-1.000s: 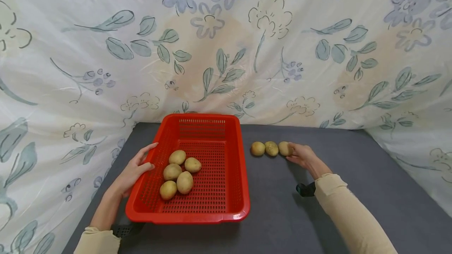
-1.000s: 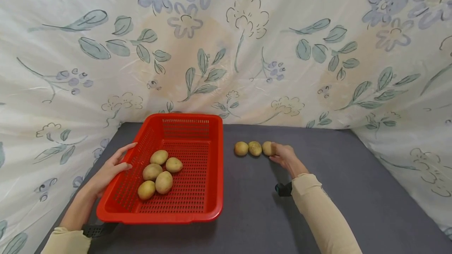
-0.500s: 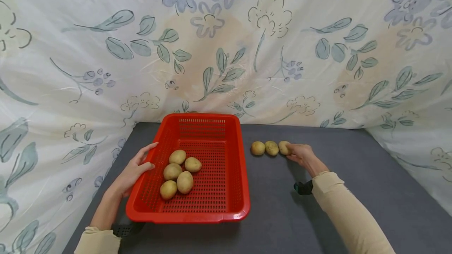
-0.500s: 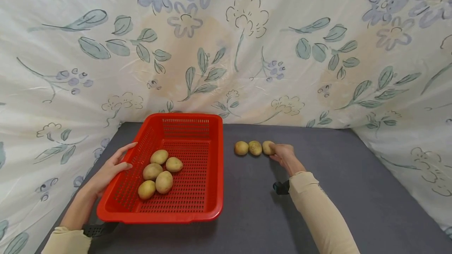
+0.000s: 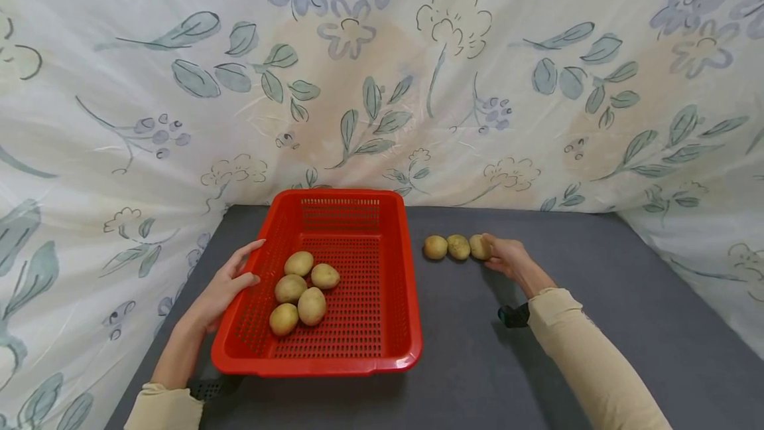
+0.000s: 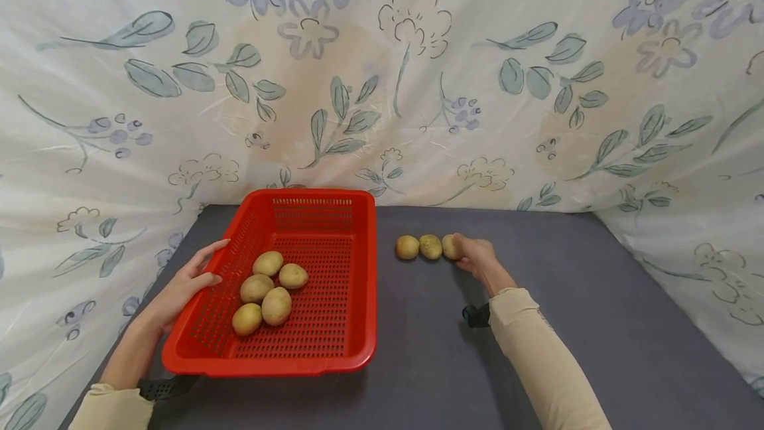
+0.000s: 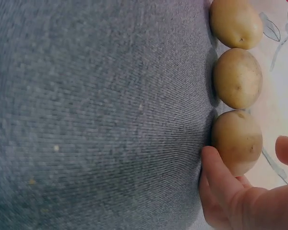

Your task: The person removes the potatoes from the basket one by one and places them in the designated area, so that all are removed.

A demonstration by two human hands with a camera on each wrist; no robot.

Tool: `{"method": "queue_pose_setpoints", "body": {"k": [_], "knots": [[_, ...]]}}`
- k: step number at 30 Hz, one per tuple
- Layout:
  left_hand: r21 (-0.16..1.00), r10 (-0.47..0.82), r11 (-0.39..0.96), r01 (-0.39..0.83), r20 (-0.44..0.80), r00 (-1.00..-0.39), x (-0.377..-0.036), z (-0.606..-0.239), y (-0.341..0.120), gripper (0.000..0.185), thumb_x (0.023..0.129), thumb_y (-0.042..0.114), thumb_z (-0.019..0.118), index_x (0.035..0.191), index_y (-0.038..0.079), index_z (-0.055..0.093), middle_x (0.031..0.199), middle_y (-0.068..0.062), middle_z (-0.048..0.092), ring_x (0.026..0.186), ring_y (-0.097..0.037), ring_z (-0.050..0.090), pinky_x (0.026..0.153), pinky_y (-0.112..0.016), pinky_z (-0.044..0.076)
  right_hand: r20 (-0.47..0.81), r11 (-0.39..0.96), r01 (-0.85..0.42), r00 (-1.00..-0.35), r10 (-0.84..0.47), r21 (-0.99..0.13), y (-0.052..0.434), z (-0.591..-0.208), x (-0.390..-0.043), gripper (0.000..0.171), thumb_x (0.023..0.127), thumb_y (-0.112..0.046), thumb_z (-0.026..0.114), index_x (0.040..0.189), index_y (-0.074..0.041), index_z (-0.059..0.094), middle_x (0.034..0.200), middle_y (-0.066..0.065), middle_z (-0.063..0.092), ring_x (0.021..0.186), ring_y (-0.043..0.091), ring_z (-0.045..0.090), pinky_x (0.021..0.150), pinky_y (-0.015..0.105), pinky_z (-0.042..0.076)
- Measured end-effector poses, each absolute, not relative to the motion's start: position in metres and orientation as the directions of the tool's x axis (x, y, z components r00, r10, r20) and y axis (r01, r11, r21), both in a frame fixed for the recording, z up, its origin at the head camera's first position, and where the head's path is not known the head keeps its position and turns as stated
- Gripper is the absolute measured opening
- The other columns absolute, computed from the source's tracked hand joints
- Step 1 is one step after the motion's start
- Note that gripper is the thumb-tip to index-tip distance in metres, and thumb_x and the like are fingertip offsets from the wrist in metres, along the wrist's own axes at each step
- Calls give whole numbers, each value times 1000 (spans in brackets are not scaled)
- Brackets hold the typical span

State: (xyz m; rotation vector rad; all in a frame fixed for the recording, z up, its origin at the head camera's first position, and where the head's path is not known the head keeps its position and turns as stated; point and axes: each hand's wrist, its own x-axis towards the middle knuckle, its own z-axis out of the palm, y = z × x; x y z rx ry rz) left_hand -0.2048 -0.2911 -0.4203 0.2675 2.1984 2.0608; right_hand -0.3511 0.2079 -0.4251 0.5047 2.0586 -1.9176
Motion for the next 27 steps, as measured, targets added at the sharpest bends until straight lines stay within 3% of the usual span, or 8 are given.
{"method": "queue_pose_setpoints", "body": {"k": [11, 22, 23, 25, 26, 27], "knots": [[998, 203, 47, 40, 29, -979, -204, -419, -292, 63, 95, 1, 41, 151, 15, 17, 141, -23, 27, 102, -26, 59, 75, -45, 53, -407, 202, 423, -906, 118, -883, 209, -420, -345, 71, 101, -31, 39, 147, 11, 5, 150, 30, 16, 134, 38, 28, 102, 38, 36], [999, 204, 34, 37, 30, -979, -203, -417, -291, 64, 95, 1, 40, 152, 14, 15, 143, -24, 25, 101, -26, 59, 74, -44, 53, -364, 371, 380, -924, 114, -847, 218, -419, -345, 72, 101, -36, 36, 146, 13, 11, 148, 33, 16, 135, 43, 25, 104, 44, 33], [999, 204, 34, 37, 30, -979, -203, -417, -291, 64, 95, 1, 40, 152, 14, 15, 143, -24, 25, 101, -26, 59, 74, -44, 53, -360, 384, 371, -927, 104, -845, 220, -419, -345, 72, 101, -35, 36, 145, 14, 10, 147, 34, 19, 133, 42, 29, 104, 44, 34], [999, 203, 35, 37, 29, -979, -203, -417, -291, 64, 95, 1, 40, 152, 14, 15, 143, -24, 26, 101, -26, 59, 74, -44, 53, -359, 397, 363, -929, 89, -843, 224, -417, -347, 71, 100, -35, 38, 145, 14, 11, 120, 35, 47, 108, 35, 54, 96, 41, 42], [999, 203, 36, 37, 29, -979, -204, -417, -291, 64, 95, 1, 40, 152, 14, 16, 143, -24, 26, 101, -26, 59, 74, -44, 53, -360, 403, 362, -929, 83, -841, 225, -415, -348, 71, 100, -35, 38, 145, 14, 12, 99, 29, 54, 88, 28, 59, 87, 37, 46], [999, 203, 36, 37, 29, -979, -204, -417, -291, 63, 95, 1, 40, 152, 14, 16, 143, -25, 26, 101, -26, 59, 74, -44, 53, -362, 415, 359, -929, 74, -836, 227, -413, -348, 71, 101, -35, 38, 146, 14, 12, 83, 20, 53, 71, 21, 54, 79, 34, 47]]}}
